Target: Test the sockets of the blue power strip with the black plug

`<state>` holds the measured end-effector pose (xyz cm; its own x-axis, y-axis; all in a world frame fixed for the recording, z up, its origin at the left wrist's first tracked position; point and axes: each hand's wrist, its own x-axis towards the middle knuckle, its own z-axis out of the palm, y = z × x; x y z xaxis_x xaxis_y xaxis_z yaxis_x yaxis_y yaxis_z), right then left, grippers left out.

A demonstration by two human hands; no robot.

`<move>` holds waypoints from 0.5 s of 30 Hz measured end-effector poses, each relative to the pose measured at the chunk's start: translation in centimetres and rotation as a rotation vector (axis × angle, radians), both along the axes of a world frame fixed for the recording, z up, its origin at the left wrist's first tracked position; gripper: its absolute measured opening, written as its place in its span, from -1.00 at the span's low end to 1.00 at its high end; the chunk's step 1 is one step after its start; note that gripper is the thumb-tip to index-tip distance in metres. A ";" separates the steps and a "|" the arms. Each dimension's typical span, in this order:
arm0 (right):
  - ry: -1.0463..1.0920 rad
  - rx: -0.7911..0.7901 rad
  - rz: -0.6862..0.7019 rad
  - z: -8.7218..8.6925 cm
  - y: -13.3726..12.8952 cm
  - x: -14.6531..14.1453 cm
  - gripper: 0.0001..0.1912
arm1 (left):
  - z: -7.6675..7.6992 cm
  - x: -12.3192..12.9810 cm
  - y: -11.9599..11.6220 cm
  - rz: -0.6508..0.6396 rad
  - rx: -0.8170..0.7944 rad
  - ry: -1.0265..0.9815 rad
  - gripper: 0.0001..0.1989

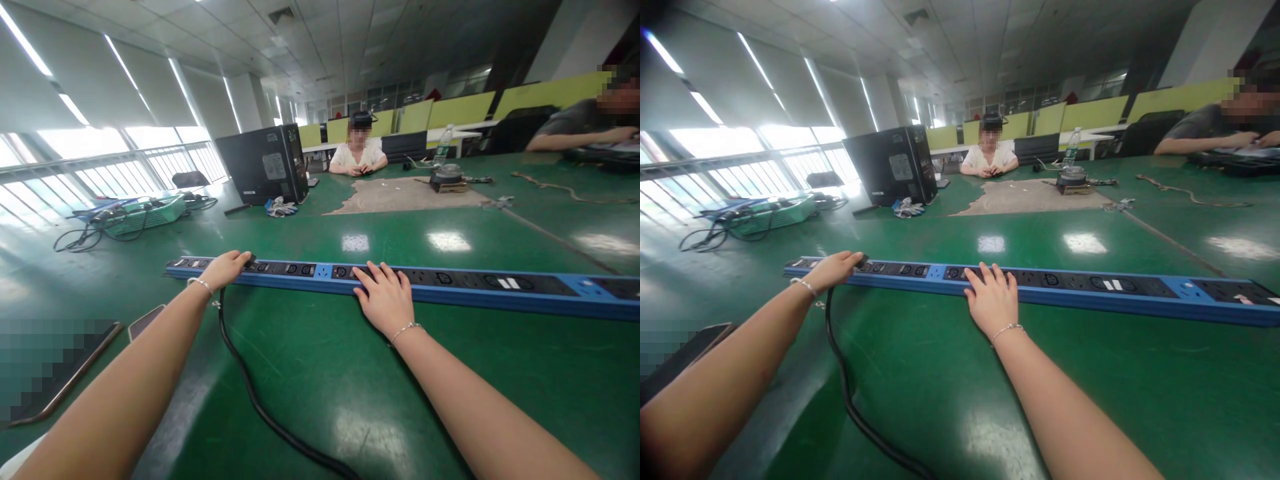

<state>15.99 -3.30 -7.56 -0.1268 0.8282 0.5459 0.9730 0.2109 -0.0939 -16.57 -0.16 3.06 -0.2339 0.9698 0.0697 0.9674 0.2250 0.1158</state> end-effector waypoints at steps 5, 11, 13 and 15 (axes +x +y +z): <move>0.006 -0.003 0.005 0.1 0.0 0.0 -0.61 | -0.7 4.5 0.9 -0.159 -0.071 -0.038 -0.51; 0.010 -0.003 0.006 0.0 0.0 -0.1 -0.59 | -0.8 9.8 2.3 -0.318 -0.133 0.003 -0.51; 0.015 -0.001 0.006 0.0 0.0 -0.1 -0.59 | -0.9 11.2 2.6 -0.351 -0.155 0.026 -0.50; 0.019 -0.001 0.011 0.0 0.0 -0.1 -0.58 | -1.0 12.3 2.9 -0.362 -0.172 0.052 -0.49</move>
